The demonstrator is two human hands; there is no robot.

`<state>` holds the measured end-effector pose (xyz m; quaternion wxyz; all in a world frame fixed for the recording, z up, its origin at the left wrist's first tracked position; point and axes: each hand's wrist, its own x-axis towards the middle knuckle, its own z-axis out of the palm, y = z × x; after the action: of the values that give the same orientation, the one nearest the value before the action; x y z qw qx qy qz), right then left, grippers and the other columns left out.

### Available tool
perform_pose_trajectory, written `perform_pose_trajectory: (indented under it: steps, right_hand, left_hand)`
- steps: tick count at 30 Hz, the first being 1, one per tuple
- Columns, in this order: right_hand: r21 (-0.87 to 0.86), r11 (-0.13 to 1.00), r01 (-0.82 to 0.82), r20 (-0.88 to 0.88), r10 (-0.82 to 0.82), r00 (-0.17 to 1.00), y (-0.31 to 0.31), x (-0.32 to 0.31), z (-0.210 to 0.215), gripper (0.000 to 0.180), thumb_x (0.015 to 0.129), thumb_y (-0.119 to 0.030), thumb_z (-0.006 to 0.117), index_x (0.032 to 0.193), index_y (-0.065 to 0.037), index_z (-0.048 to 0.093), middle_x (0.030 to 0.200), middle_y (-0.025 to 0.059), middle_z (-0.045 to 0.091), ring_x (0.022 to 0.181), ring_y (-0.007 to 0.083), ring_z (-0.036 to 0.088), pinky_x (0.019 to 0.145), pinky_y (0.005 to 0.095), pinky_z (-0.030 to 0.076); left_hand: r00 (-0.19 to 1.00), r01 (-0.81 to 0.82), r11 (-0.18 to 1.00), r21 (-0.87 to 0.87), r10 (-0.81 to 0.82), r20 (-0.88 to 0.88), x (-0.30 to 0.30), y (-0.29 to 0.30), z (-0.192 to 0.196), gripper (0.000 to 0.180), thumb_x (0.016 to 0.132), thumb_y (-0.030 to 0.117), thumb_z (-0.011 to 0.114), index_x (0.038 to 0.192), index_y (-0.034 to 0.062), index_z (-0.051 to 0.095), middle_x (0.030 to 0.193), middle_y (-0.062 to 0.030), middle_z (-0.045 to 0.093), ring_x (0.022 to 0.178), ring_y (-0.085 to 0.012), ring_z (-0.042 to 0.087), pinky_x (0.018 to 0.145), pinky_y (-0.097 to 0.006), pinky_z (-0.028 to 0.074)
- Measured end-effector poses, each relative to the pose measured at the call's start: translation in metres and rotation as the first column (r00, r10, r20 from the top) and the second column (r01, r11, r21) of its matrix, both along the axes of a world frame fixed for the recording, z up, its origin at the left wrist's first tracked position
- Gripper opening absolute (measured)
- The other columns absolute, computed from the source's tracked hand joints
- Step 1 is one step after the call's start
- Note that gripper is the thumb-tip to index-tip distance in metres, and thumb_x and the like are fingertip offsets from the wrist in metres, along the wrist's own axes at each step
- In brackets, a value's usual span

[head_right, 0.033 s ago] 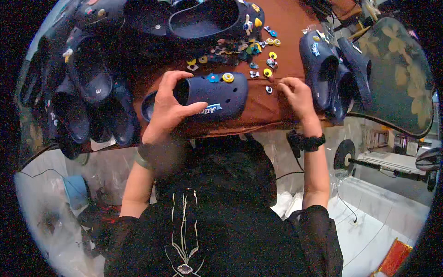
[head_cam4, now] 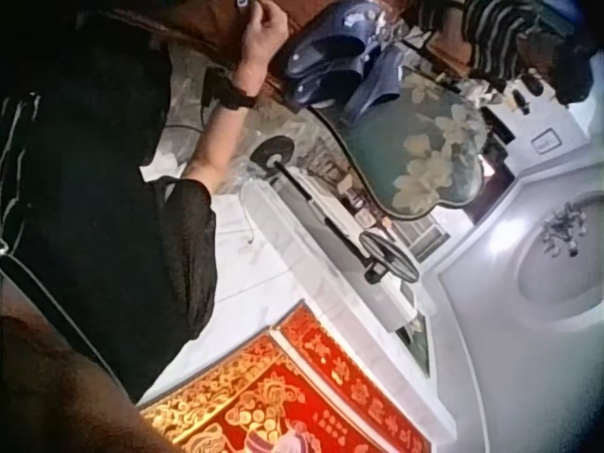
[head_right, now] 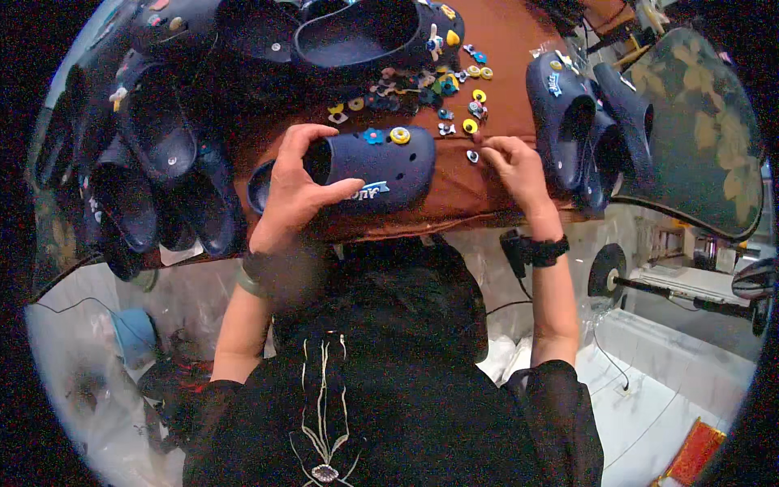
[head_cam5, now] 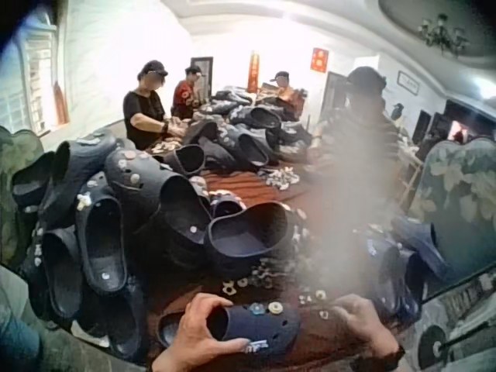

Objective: Decorating clogs with cartoon charms by inserting them into the holes.

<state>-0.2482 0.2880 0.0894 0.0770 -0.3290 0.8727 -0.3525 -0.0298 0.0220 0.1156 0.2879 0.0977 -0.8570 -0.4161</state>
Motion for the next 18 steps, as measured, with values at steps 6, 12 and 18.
perform_pose_trajectory:
  steps: [6, 12, 18]
  right_hand:
    - [0.046, 0.997, -0.059, -0.222, 0.068, 0.973, -0.012, 0.020, -0.014, 0.014, 0.080, -0.009, 0.071, 0.091, -0.003, 0.064, 0.084, 0.0082, 0.061, 0.069, 0.0172, 0.058, 0.065, 0.0287, 0.048]
    - [-0.196, 0.979, -0.046, -0.142, 0.018, 0.990, -0.023, 0.049, -0.006, 0.017, 0.079, -0.007, 0.071, 0.093, -0.002, 0.064, 0.093, 0.0106, 0.065, 0.079, 0.0231, 0.064, 0.071, 0.0311, 0.051]
    - [-0.467, 0.846, -0.255, -0.389, 0.063, 0.919, -0.068, 0.107, -0.001, 0.024, 0.068, 0.000, 0.077, 0.088, -0.007, 0.065, 0.089, 0.0060, 0.065, 0.081, 0.0235, 0.062, 0.071, 0.0320, 0.050]
  left_hand:
    - [1.000, 0.007, 1.000, -0.012, -0.007, -0.005, -0.002, 0.001, 0.000, 0.062, 0.055, 0.025, 0.085, 0.106, 0.0061, 0.057, 0.103, -0.0112, 0.056, 0.100, -0.0303, 0.055, 0.089, -0.039, 0.043]
    - [1.000, 0.004, 1.000, -0.009, -0.005, -0.012, -0.001, 0.001, 0.000, 0.062, 0.055, 0.025, 0.085, 0.107, 0.0064, 0.057, 0.103, -0.0113, 0.056, 0.101, -0.0304, 0.055, 0.089, -0.039, 0.043]
    - [1.000, 0.004, 1.000, -0.027, -0.005, -0.018, 0.000, 0.000, -0.003, 0.063, 0.054, 0.027, 0.085, 0.107, 0.0064, 0.057, 0.104, -0.0109, 0.056, 0.102, -0.0302, 0.055, 0.090, -0.040, 0.042]
